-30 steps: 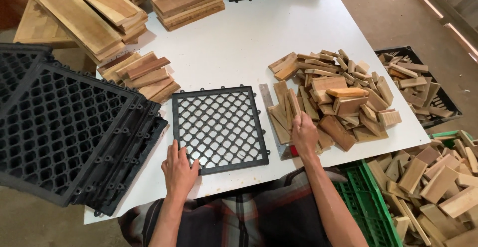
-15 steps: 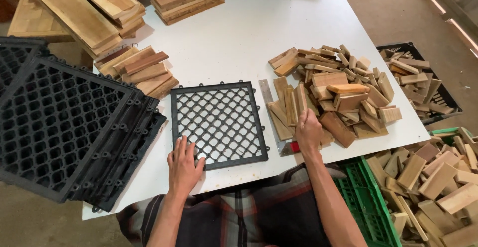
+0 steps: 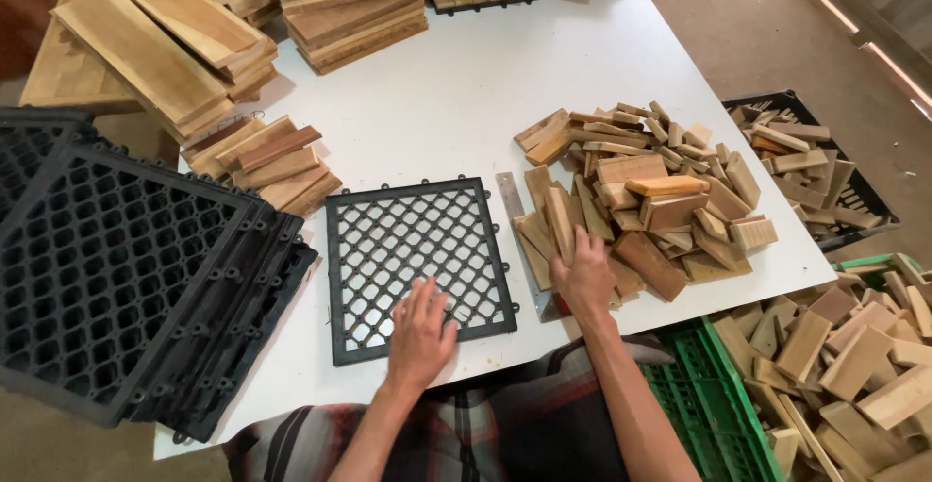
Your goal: Assembling interlocking wood tiles by placing wooden slats into a plastic grid and sanding them as needed.
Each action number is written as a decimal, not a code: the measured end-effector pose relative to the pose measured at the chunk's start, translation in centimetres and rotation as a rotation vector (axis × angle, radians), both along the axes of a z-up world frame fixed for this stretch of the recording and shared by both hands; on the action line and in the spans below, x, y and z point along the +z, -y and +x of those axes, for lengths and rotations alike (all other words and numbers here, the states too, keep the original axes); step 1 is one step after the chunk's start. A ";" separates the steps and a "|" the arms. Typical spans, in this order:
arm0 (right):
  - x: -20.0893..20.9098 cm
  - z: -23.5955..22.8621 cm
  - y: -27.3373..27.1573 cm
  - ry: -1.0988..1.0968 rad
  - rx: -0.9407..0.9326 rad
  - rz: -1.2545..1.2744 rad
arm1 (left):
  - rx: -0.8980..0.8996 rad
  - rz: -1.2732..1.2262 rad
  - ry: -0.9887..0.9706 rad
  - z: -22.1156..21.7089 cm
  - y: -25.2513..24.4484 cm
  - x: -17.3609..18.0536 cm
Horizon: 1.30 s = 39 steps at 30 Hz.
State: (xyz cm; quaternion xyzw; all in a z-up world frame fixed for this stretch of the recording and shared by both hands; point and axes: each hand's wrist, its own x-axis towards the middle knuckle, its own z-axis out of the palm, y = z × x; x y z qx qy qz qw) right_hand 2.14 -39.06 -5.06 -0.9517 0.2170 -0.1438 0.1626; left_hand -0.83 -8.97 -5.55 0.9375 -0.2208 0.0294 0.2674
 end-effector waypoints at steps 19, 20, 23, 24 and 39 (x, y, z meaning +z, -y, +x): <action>2.3 -7.1 -9.0 -0.177 0.416 0.581 | 0.779 -1.274 -0.741 1.3 5.7 0.8; 1.8 -7.1 -9.8 -0.178 0.494 0.566 | 0.770 -1.267 -0.726 0.8 3.8 1.2; 2.2 -6.7 -13.3 -0.208 0.619 0.518 | 0.754 -1.270 -0.737 0.4 -1.5 1.1; 2.6 -6.9 -14.4 -0.236 0.639 0.479 | 0.726 -1.274 -0.787 0.3 -3.1 0.8; 2.3 -2.9 -19.1 -0.270 0.841 0.402 | 0.590 -0.589 -0.375 1.7 -14.7 -3.9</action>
